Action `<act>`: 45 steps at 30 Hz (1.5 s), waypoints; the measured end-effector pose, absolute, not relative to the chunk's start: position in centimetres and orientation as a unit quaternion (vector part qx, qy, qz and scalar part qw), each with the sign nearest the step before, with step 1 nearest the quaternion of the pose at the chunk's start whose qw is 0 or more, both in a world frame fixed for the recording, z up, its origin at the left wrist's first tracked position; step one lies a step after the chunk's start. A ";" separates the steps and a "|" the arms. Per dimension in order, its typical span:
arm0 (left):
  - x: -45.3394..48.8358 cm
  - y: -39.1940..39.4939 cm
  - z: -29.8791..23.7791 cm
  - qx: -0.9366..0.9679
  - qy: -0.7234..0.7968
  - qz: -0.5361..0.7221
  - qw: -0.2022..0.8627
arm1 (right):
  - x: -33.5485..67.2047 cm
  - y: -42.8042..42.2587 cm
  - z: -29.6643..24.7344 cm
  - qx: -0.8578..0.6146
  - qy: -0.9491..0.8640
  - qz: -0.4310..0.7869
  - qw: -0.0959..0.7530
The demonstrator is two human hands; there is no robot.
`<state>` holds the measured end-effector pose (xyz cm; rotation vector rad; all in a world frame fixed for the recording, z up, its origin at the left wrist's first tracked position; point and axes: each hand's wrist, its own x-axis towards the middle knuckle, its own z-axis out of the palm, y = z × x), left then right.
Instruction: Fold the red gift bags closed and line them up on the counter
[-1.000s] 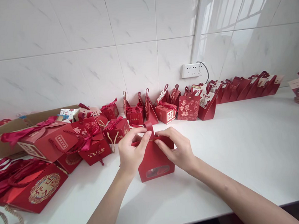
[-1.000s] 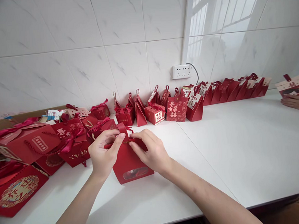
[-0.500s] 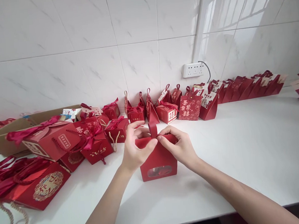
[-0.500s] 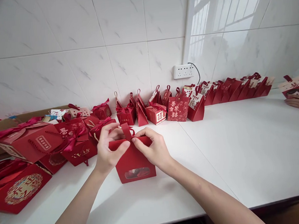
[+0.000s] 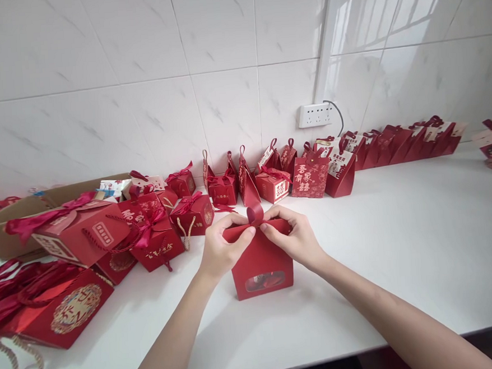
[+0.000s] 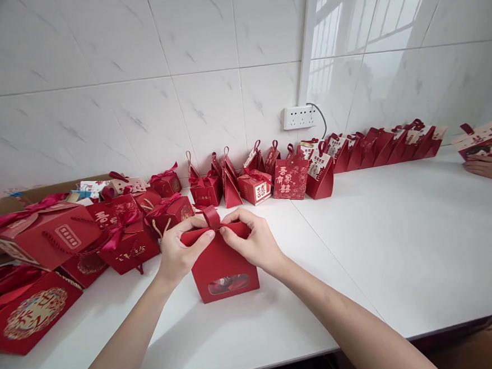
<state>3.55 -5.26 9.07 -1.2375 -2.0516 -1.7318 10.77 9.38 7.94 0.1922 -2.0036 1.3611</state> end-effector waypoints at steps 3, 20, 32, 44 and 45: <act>3.6 -5.2 9.2 -0.420 -0.684 -0.590 0.089 | 10.8 9.4 7.9 0.066 -0.771 0.535 0.339; 4.2 -4.9 9.0 -0.408 -0.676 -0.605 0.102 | 11.3 10.2 9.6 0.126 -0.799 0.488 0.329; 4.2 -4.7 8.6 -0.405 -0.644 -0.646 0.050 | 9.7 8.7 12.5 0.099 -0.760 0.529 0.364; 4.2 -4.6 8.4 -0.414 -0.626 -0.659 0.047 | 9.9 8.7 11.4 0.069 -0.731 0.512 0.446; 4.2 -4.6 8.4 -0.412 -0.627 -0.659 0.047 | 9.9 8.8 11.4 0.068 -0.732 0.521 0.433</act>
